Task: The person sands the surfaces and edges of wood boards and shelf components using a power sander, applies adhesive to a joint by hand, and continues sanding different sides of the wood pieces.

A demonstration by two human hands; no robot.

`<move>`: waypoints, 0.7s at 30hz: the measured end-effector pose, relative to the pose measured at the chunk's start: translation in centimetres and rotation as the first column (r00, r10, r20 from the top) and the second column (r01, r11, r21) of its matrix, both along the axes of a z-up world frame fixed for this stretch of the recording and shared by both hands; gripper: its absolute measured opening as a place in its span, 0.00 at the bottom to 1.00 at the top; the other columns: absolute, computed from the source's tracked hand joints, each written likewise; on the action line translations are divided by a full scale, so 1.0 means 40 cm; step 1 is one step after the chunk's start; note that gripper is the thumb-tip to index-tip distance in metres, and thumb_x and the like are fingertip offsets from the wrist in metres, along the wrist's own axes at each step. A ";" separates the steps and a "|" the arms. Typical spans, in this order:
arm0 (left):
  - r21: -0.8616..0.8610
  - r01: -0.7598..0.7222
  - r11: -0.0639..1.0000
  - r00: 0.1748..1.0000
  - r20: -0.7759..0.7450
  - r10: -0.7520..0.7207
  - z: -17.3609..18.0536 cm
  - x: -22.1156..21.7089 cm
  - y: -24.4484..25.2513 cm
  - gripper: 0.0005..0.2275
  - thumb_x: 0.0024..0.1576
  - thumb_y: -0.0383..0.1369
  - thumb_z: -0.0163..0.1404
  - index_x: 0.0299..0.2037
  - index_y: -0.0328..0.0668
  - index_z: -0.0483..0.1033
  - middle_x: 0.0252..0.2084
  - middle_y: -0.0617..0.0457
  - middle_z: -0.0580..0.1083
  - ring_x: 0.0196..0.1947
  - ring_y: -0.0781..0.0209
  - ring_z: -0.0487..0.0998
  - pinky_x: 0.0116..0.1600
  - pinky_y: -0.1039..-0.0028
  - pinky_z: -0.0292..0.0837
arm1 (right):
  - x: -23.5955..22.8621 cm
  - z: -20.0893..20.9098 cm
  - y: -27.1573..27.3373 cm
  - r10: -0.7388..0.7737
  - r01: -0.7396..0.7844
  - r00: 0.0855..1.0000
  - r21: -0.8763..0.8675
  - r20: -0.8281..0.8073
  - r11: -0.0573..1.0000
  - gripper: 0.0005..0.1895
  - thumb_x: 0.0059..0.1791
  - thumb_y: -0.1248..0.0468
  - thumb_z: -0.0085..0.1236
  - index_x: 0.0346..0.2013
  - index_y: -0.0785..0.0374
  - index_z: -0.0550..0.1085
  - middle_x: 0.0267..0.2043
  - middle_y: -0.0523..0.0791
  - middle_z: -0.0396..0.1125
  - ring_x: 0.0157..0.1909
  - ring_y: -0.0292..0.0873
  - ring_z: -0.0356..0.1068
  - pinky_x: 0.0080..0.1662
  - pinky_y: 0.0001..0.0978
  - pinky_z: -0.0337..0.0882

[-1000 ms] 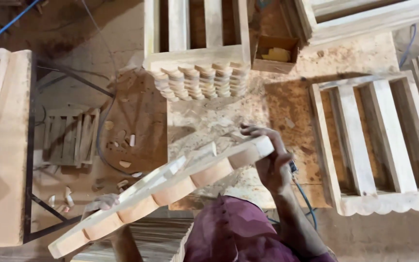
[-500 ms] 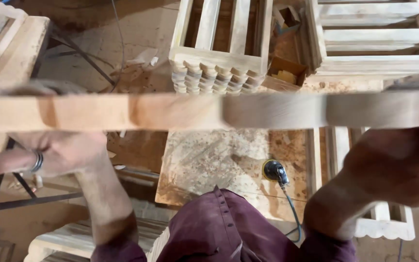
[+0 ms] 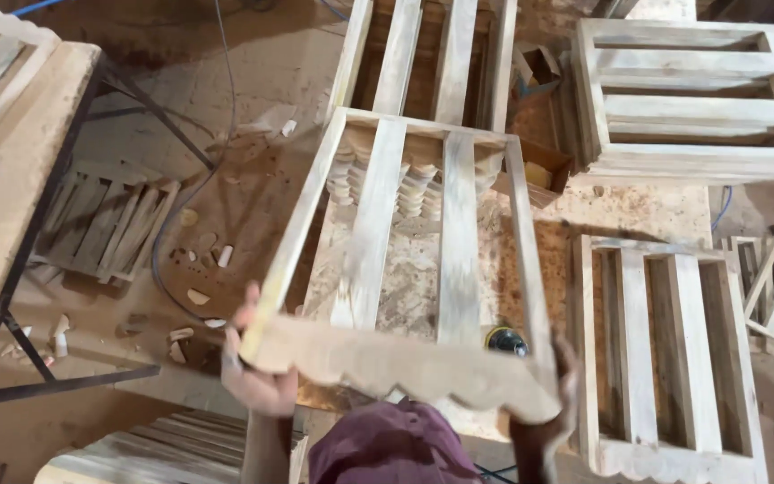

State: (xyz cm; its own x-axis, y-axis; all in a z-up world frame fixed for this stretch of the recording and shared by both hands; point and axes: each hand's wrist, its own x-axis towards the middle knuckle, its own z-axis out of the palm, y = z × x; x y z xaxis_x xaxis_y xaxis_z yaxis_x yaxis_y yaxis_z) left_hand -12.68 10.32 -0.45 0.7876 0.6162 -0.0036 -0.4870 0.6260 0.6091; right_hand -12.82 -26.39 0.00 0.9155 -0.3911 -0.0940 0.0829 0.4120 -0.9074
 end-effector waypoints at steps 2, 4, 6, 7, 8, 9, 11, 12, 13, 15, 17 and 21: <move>-0.103 -0.032 0.994 0.932 -0.361 -0.007 -0.073 -0.051 0.002 0.22 0.66 0.42 0.34 0.63 0.36 0.69 0.68 0.47 0.69 0.64 0.52 0.72 0.66 0.60 0.69 | -0.059 -0.083 -0.013 0.023 0.009 0.963 0.119 -0.267 0.993 0.33 0.59 0.47 0.33 0.74 0.64 0.60 0.62 0.55 0.63 0.57 0.51 0.68 0.56 0.43 0.70; -0.148 -0.047 0.988 0.892 -0.450 -0.025 -0.155 -0.078 -0.012 0.23 0.67 0.41 0.36 0.66 0.33 0.67 0.61 0.43 0.71 0.58 0.51 0.74 0.61 0.60 0.71 | -0.078 -0.179 -0.038 0.036 -0.002 0.939 0.098 -0.341 0.995 0.32 0.60 0.49 0.33 0.72 0.67 0.61 0.61 0.56 0.65 0.56 0.50 0.70 0.55 0.44 0.72; -0.155 -0.058 0.986 0.866 -0.499 -0.027 -0.236 -0.075 -0.023 0.23 0.67 0.39 0.38 0.67 0.30 0.66 0.57 0.41 0.72 0.54 0.50 0.75 0.57 0.60 0.72 | -0.058 -0.264 -0.067 0.072 -0.010 0.906 0.148 -0.417 0.989 0.31 0.60 0.49 0.30 0.71 0.65 0.61 0.60 0.54 0.67 0.55 0.50 0.71 0.53 0.45 0.72; -0.140 -0.062 0.988 0.861 -0.508 -0.018 -0.269 -0.068 -0.025 0.23 0.67 0.38 0.39 0.67 0.29 0.66 0.55 0.41 0.73 0.53 0.50 0.76 0.56 0.60 0.73 | -0.042 -0.302 -0.067 0.070 -0.020 0.903 0.120 -0.423 0.993 0.30 0.59 0.52 0.32 0.72 0.65 0.61 0.61 0.54 0.66 0.56 0.49 0.70 0.54 0.44 0.71; -0.130 -0.073 0.989 0.856 -0.518 -0.005 -0.299 -0.060 -0.032 0.22 0.66 0.36 0.40 0.67 0.28 0.66 0.54 0.41 0.73 0.52 0.50 0.76 0.55 0.60 0.74 | -0.025 -0.330 -0.073 0.071 -0.037 0.900 0.088 -0.431 0.995 0.28 0.59 0.55 0.34 0.72 0.65 0.61 0.61 0.53 0.66 0.57 0.49 0.69 0.55 0.43 0.70; -0.094 -0.058 0.994 0.884 -0.467 0.007 -0.325 -0.043 -0.039 0.22 0.66 0.36 0.40 0.66 0.28 0.66 0.54 0.41 0.74 0.52 0.51 0.77 0.56 0.61 0.74 | -0.003 -0.352 -0.078 0.072 -0.054 0.896 0.055 -0.438 0.997 0.27 0.59 0.58 0.36 0.72 0.65 0.60 0.62 0.52 0.65 0.58 0.48 0.68 0.56 0.42 0.69; -0.007 -0.023 1.000 0.931 -0.363 0.019 -0.364 0.014 -0.037 0.21 0.66 0.35 0.42 0.66 0.27 0.67 0.53 0.40 0.76 0.52 0.52 0.78 0.56 0.64 0.75 | 0.072 -0.385 -0.067 0.086 -0.075 0.927 0.046 -0.364 0.996 0.26 0.59 0.61 0.37 0.72 0.66 0.60 0.64 0.52 0.64 0.60 0.46 0.66 0.59 0.39 0.67; -0.007 -0.041 0.999 0.912 -0.409 0.035 -0.384 0.062 -0.028 0.21 0.66 0.35 0.43 0.65 0.27 0.68 0.53 0.42 0.76 0.51 0.53 0.78 0.55 0.64 0.75 | 0.116 -0.393 -0.062 0.096 -0.087 0.941 0.042 -0.325 0.995 0.26 0.59 0.62 0.38 0.72 0.67 0.59 0.64 0.51 0.64 0.62 0.45 0.65 0.61 0.37 0.66; -0.006 -0.059 0.998 0.889 -0.454 0.049 -0.409 0.129 -0.019 0.21 0.66 0.34 0.44 0.65 0.27 0.69 0.53 0.43 0.76 0.51 0.54 0.78 0.54 0.65 0.75 | 0.169 -0.397 -0.057 0.112 -0.134 0.948 -0.055 -0.299 0.989 0.26 0.59 0.62 0.38 0.72 0.67 0.59 0.68 0.50 0.61 0.66 0.44 0.62 0.63 0.35 0.62; -0.017 -0.059 0.998 0.895 -0.444 0.045 -0.461 0.275 0.006 0.20 0.66 0.35 0.46 0.64 0.28 0.70 0.54 0.46 0.76 0.51 0.57 0.78 0.54 0.67 0.74 | 0.299 -0.403 -0.042 0.116 -0.179 0.956 -0.222 -0.270 0.958 0.25 0.59 0.62 0.39 0.70 0.68 0.60 0.68 0.47 0.62 0.66 0.39 0.62 0.63 0.30 0.61; -0.067 -0.039 0.997 0.919 -0.394 0.010 -0.507 0.421 0.030 0.20 0.65 0.38 0.47 0.63 0.30 0.71 0.54 0.48 0.76 0.49 0.60 0.78 0.52 0.70 0.76 | 0.438 -0.408 -0.020 0.095 -0.177 0.967 -0.352 -0.237 0.919 0.24 0.60 0.60 0.40 0.68 0.70 0.64 0.60 0.44 0.68 0.58 0.35 0.67 0.57 0.25 0.67; -0.022 -0.099 0.995 0.771 -0.634 0.062 -0.543 0.793 0.090 0.20 0.63 0.44 0.51 0.61 0.41 0.74 0.51 0.56 0.77 0.34 0.70 0.71 0.27 0.73 0.51 | 0.754 -0.385 0.002 0.084 -0.195 0.948 -0.351 -0.306 0.916 0.23 0.61 0.54 0.44 0.67 0.64 0.70 0.25 0.37 0.52 0.25 0.31 0.50 0.27 0.26 0.52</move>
